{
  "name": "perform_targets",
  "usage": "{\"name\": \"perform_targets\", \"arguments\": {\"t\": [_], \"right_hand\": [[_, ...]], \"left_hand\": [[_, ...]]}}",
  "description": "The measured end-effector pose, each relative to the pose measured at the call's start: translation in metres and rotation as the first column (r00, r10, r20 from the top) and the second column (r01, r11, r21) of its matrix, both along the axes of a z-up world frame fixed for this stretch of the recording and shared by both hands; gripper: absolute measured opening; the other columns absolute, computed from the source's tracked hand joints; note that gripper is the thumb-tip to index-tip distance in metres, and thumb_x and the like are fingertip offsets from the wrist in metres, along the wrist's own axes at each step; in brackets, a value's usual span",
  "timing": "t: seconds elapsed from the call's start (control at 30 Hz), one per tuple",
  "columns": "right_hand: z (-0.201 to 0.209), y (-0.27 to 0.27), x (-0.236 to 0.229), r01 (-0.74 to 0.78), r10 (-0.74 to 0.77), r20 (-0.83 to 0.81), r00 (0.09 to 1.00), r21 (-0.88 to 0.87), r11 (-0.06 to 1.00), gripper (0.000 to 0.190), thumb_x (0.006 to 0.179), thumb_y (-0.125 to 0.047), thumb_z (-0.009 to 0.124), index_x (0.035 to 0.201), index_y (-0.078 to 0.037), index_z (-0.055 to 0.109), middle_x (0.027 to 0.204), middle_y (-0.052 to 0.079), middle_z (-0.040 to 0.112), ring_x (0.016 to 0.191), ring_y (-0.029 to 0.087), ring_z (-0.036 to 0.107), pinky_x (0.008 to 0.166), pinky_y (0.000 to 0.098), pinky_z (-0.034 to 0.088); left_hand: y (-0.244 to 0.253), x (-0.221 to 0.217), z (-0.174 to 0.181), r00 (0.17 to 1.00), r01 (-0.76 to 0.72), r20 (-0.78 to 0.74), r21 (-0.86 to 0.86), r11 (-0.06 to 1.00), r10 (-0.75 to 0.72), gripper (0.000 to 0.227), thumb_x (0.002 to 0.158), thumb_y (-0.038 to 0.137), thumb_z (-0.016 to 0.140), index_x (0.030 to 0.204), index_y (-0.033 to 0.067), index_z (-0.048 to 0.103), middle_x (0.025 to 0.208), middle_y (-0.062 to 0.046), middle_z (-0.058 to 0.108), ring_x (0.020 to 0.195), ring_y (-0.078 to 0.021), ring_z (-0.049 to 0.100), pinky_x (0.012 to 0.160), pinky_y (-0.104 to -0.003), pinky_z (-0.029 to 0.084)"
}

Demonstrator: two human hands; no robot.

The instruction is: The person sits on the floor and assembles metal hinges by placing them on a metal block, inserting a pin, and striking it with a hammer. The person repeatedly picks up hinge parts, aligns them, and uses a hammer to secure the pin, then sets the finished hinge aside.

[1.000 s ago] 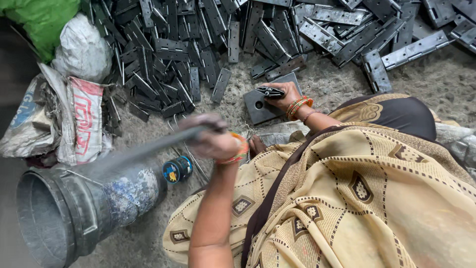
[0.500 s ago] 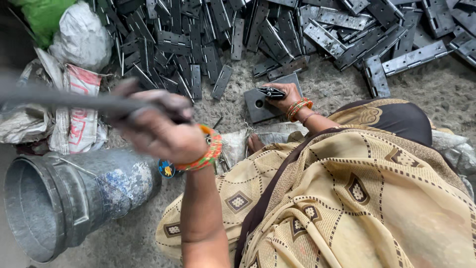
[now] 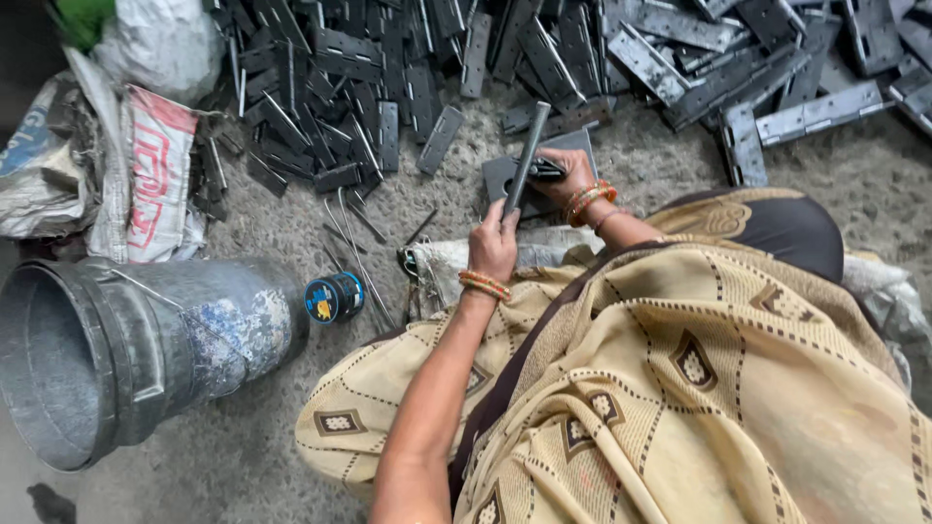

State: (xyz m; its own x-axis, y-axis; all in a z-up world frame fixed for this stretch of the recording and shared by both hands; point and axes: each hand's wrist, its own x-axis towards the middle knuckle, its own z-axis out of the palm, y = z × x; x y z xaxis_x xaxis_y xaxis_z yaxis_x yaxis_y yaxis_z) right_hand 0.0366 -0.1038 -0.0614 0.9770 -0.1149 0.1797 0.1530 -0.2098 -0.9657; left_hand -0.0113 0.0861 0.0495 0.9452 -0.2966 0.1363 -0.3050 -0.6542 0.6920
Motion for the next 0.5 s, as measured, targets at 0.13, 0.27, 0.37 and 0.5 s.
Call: {"name": "perform_targets", "arguments": {"t": [0.13,0.27,0.37,0.5], "right_hand": [[0.008,-0.006,0.005,-0.004,0.003,0.039,0.999,0.019,1.0,0.039,0.08,-0.005,0.081,0.118,-0.01,0.076,0.113,0.008,0.079,0.101,0.01,0.071,0.09,0.028,0.057],[0.018,-0.009,0.006,0.006,-0.006,0.02,1.0,0.019,1.0,0.037,0.08,-0.003,0.08,0.116,-0.009,0.076,0.111,0.008,0.078,0.1,0.008,0.072,0.089,0.027,0.056],[0.018,-0.006,0.004,-0.023,0.024,-0.018,1.0,0.051,0.998,0.037,0.082,-0.002,0.078,0.118,-0.01,0.076,0.114,0.006,0.078,0.101,0.007,0.07,0.09,0.0258,0.056],[0.001,-0.006,0.006,0.011,-0.009,-0.057,0.998,0.042,0.999,0.035,0.081,-0.006,0.08,0.116,-0.01,0.077,0.107,0.006,0.079,0.096,0.007,0.07,0.086,0.0265,0.056]], "left_hand": [[-0.013,0.022,0.096,0.995,-0.093,0.003,-0.379,0.921,0.102,0.021,0.113,0.022,0.054,0.116,0.0059,0.067,0.067,0.004,0.049,0.056,-0.0066,0.045,0.048,-0.028,0.032],[-0.01,0.03,0.205,0.861,0.306,0.459,-0.812,0.497,0.22,0.04,0.114,0.042,0.049,0.128,0.0043,0.053,0.075,-0.003,0.055,0.049,-0.0079,0.046,0.04,-0.022,0.037],[-0.005,0.039,0.222,0.739,0.49,0.588,-0.804,0.338,0.328,0.043,0.109,0.047,0.05,0.117,0.0059,0.052,0.073,-0.003,0.054,0.044,-0.0109,0.047,0.035,-0.025,0.04],[-0.038,0.025,0.113,0.863,0.344,0.482,-0.778,0.527,0.149,0.022,0.112,0.025,0.055,0.104,0.0046,0.06,0.071,-0.003,0.052,0.052,-0.0081,0.047,0.043,-0.021,0.038]]}}
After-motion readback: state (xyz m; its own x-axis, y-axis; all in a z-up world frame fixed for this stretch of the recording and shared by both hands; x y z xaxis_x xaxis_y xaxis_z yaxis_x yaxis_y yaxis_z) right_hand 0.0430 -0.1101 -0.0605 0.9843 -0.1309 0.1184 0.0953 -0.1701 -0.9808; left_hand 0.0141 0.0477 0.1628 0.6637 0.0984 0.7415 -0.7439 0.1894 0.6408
